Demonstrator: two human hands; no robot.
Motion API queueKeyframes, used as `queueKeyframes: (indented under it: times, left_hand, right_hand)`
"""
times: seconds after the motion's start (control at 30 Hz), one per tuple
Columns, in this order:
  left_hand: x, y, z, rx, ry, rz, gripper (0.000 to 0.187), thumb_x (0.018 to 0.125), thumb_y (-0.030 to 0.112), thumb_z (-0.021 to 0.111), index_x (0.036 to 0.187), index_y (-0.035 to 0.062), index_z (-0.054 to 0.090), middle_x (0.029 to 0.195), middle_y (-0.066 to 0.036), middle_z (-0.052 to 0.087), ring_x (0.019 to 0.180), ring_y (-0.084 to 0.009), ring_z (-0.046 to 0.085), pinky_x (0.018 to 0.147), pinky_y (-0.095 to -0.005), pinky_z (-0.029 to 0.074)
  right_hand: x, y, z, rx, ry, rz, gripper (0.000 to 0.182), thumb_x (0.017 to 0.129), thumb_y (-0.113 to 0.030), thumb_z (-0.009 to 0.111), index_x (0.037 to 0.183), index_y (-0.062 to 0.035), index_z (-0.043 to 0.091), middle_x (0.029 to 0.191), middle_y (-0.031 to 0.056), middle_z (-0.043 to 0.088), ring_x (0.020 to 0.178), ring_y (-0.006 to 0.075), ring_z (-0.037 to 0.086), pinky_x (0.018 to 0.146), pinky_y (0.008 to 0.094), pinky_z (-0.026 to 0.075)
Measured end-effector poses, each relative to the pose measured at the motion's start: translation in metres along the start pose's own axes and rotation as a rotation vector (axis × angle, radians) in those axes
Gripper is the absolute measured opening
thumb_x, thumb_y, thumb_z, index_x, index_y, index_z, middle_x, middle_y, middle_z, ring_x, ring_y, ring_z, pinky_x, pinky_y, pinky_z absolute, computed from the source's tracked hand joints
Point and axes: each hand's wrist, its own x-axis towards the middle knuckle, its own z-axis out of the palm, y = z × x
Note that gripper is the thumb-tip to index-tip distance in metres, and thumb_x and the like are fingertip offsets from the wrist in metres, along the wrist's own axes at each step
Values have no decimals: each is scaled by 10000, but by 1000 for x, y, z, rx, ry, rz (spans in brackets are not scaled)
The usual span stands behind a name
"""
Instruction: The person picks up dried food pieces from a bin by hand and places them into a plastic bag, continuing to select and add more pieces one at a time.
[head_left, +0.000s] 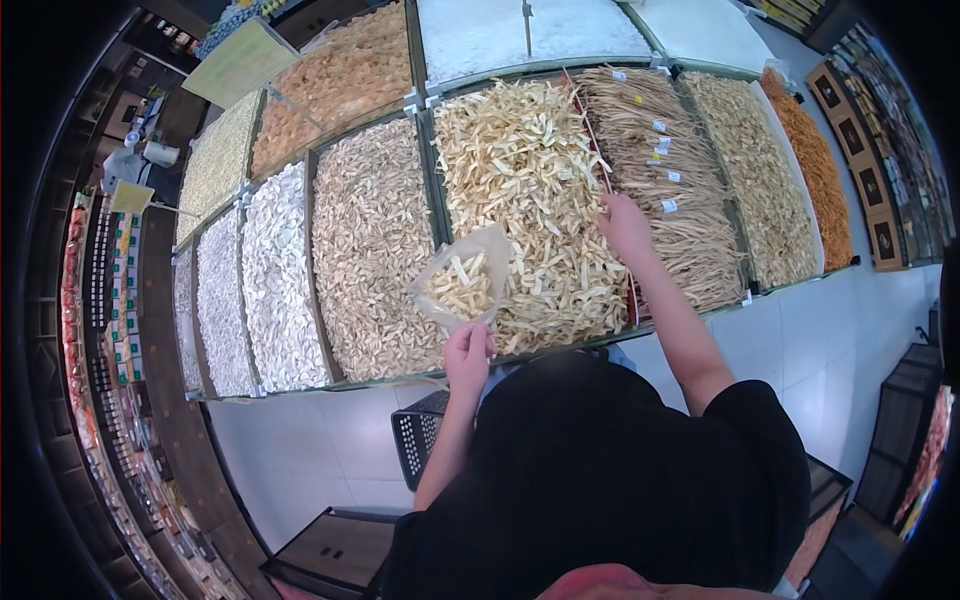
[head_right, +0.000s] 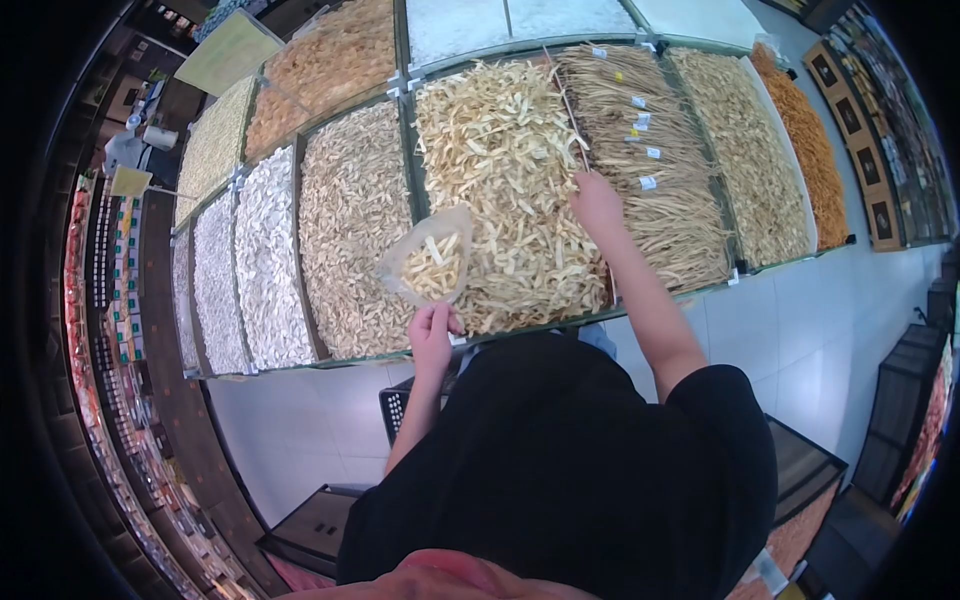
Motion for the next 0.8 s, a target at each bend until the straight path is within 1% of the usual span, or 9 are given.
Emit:
queueKeyframes:
  times: [0.03,0.13,0.23,0.33,0.43,0.53,0.63,0.8]
  left_hand:
    - [0,0,0,-3,1,0,226,1074,151,562,962,-19,660,693,-21,612,625,-81,572,609,-230,461]
    - [-1,0,1,-1,10,-8,230,1076,155,562,962,-20,660,701,-23,615,631,-85,578,617,-231,468]
    - [-1,-2,1,-27,10,-19,234,1078,160,562,964,-19,660,707,-25,618,635,-87,584,627,-233,476]
    - [0,-1,1,-35,16,-37,237,1079,166,563,967,-18,662,707,-26,620,635,-88,588,635,-233,483]
    - [1,-1,0,-23,21,-53,237,1078,169,567,970,-19,663,706,-26,622,635,-89,591,636,-234,487]
    - [2,0,0,-18,20,-52,234,1075,168,569,970,-19,665,702,-24,622,635,-88,593,634,-235,486]
    - [2,1,0,-17,11,-46,233,1074,163,568,964,-18,666,697,-22,620,637,-87,593,632,-236,483]
    - [3,9,0,16,0,-55,231,1072,154,567,956,-20,666,689,-19,613,631,-85,582,626,-236,476]
  right_hand:
    - [4,10,3,-43,-16,31,344,875,-207,750,1194,-95,687,1048,134,667,975,334,667,837,446,547]
    - [12,28,12,-27,-44,-19,344,874,-199,738,1202,-109,688,1062,133,663,993,343,667,853,459,548]
    - [17,32,24,-64,-46,-68,322,885,-199,718,1195,-115,689,1065,133,658,1008,345,667,853,464,553]
    - [23,34,36,-64,-28,-85,273,890,-196,704,1152,-116,696,1061,130,658,1005,352,668,834,470,557]
    - [27,34,39,-96,-57,-100,188,894,-195,684,1057,-101,691,1039,129,653,971,360,674,810,479,559]
    - [28,28,37,-143,-104,-13,126,897,-181,636,983,-99,680,1085,132,657,992,369,684,829,508,560]
    - [26,25,33,-180,-108,-1,120,906,-184,621,972,-97,672,1059,135,658,962,373,687,811,510,563]
    - [16,10,13,-119,-40,-6,127,917,-197,631,967,-87,670,1040,136,659,920,384,677,786,501,563]
